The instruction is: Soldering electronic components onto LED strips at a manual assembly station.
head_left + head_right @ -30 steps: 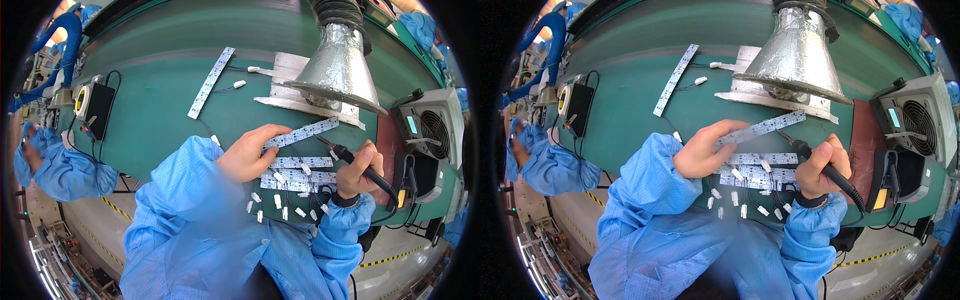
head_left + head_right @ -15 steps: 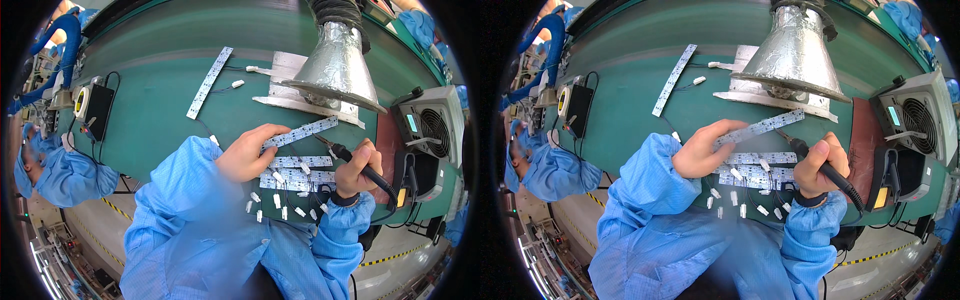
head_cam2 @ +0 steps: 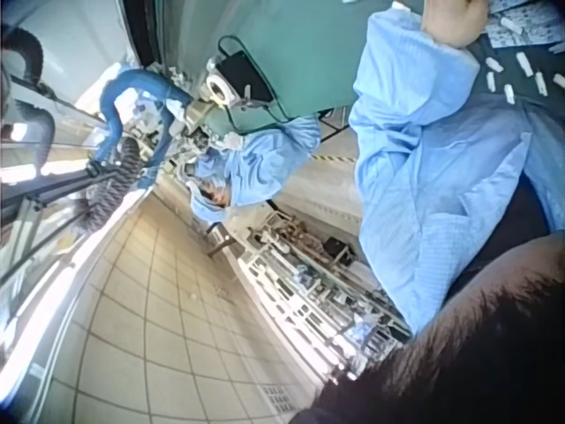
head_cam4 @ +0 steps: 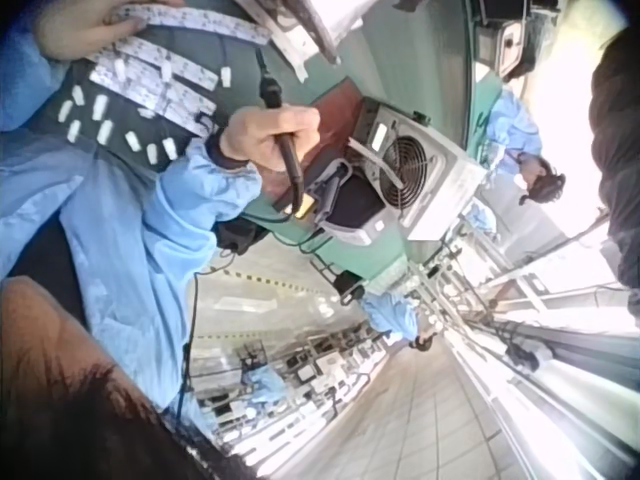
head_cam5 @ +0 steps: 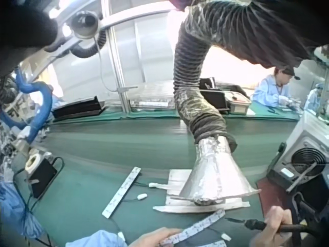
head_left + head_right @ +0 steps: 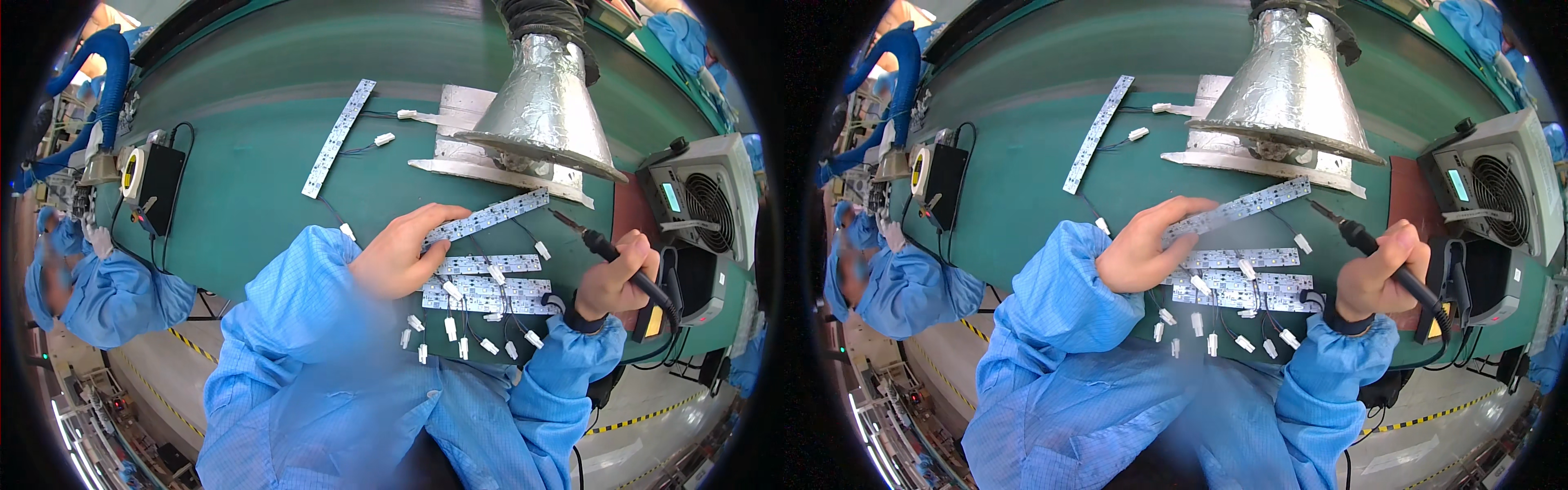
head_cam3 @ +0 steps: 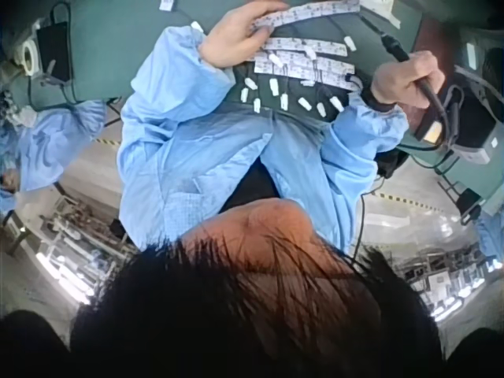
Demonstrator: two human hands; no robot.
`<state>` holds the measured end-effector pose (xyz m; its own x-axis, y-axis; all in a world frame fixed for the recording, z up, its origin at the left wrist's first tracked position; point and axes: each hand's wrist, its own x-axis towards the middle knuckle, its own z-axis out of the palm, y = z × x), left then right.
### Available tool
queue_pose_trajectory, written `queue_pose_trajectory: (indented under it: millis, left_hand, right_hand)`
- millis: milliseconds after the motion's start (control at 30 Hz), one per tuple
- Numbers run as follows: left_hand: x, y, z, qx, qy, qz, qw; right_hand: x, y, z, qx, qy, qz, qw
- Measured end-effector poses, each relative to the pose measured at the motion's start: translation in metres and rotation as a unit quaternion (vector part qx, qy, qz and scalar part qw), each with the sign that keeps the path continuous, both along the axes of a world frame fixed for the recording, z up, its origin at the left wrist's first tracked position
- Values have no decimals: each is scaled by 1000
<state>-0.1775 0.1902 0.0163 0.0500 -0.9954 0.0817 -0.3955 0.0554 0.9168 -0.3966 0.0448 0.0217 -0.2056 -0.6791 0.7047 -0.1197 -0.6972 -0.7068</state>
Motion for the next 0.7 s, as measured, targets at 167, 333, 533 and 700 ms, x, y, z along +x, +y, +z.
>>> queue_pose_trajectory:
  millis: [167, 333, 533, 700]
  left_hand:
    - [0, 0, 6, 19, 9, -4, 1000]
    - [0, 1, 5, 32, -5, 5, 999]
    - [-1, 0, 6, 33, -9, 6, 999]
    - [-1, 0, 6, 31, -12, 5, 999]
  right_hand:
    - [-1, -5, -4, 23, 33, -45, 998]
    - [0, -5, -9, 37, 40, -12, 998]
    - [0, -7, -10, 41, 40, -10, 998]
    - [0, -9, -11, 41, 43, -1, 998]
